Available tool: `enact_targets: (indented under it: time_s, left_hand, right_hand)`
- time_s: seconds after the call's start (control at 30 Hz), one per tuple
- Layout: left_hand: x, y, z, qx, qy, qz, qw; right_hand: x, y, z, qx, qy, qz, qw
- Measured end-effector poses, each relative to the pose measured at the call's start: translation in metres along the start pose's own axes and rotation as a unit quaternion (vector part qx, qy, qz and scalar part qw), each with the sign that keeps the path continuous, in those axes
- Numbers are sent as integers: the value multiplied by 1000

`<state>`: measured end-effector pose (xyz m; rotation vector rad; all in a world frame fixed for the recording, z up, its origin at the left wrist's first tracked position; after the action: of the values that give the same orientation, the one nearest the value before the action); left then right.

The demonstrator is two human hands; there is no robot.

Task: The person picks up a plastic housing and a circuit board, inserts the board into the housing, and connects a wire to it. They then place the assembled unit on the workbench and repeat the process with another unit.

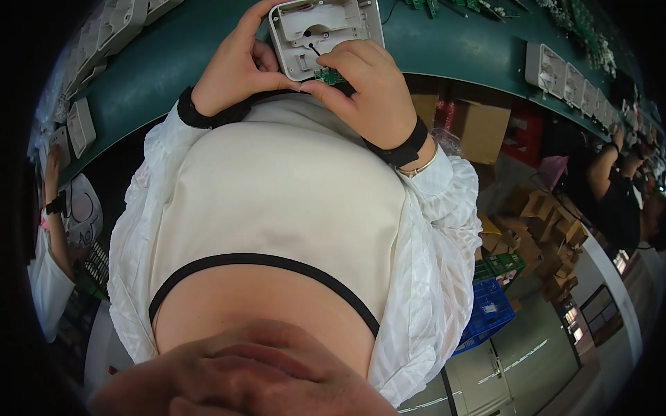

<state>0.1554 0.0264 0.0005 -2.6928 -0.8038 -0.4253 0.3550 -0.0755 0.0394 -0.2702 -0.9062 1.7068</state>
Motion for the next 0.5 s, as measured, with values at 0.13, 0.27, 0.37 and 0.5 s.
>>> enact_targets:
  time_s: [0.13, 0.27, 0.37, 0.5]
  left_hand:
    - [-3, 2, 4, -12, 143, -4, 990]
    - [-1, 2, -23, -22, -148, -8, 989]
    - [1, 4, -10, -28, -155, -12, 987]
    - [-4, 3, -10, -33, -22, -17, 999]
  right_hand:
    - [-6, 2, 2, 19, 30, -14, 999]
    - [-8, 4, 1, -25, 17, -15, 999]
    - [-9, 8, 0, -23, 7, -34, 999]
    - [-12, 13, -1, -11, -9, -51, 999]
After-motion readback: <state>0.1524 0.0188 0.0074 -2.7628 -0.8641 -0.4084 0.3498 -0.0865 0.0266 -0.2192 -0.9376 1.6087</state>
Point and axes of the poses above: each hand's wrist, its own x-axis towards the middle knuckle, its own y-axis out of the palm, z = x × y, the point moved 2 cm from there along x, towards the middle knuckle, and after that the axes turned 9 degrees about z, right-handed, at the moved point
